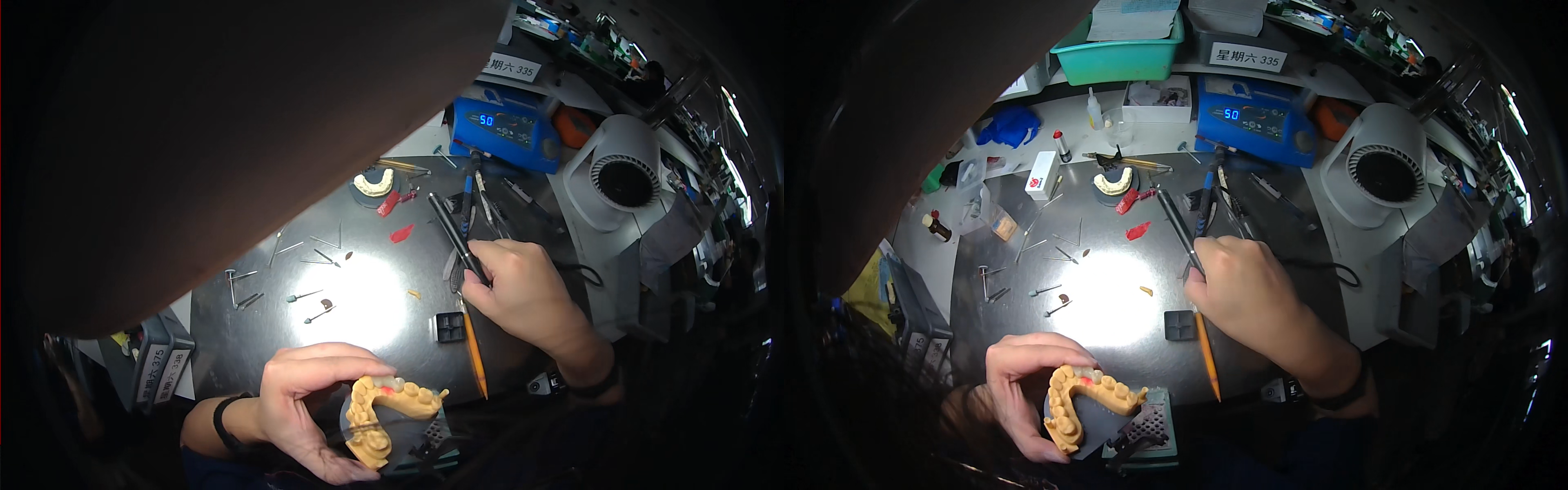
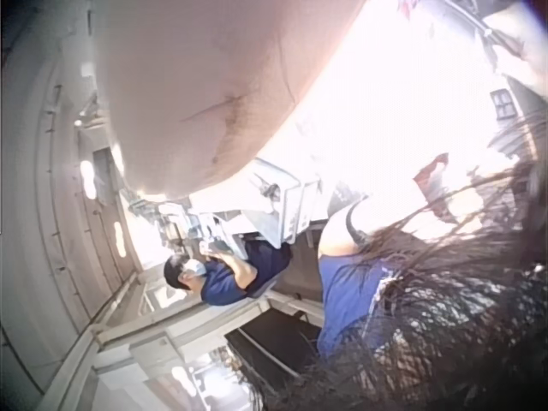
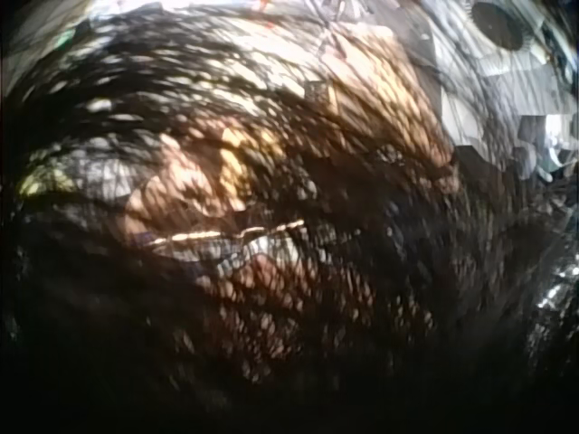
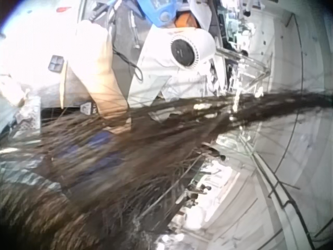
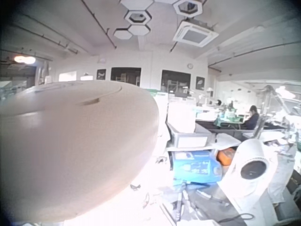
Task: The person is refining and finishing a dental mold/denture using various specialized tools at a lab bench.
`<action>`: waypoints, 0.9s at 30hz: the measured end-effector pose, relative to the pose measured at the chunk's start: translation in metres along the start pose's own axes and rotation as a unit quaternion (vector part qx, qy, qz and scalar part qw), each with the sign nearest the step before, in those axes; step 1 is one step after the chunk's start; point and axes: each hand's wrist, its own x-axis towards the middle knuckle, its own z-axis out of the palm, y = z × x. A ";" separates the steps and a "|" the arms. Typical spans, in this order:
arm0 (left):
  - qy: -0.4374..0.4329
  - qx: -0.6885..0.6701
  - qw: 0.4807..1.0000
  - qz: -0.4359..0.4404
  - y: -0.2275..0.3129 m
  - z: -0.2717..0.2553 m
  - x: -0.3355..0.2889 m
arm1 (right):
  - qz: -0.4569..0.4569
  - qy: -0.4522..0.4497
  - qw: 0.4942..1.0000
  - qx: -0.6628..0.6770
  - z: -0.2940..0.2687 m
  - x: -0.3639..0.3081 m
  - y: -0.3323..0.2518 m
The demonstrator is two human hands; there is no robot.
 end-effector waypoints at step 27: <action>-0.006 -0.165 0.984 -0.060 -0.009 0.000 -0.009 | -0.337 -0.054 0.923 -0.176 -0.006 -0.055 0.003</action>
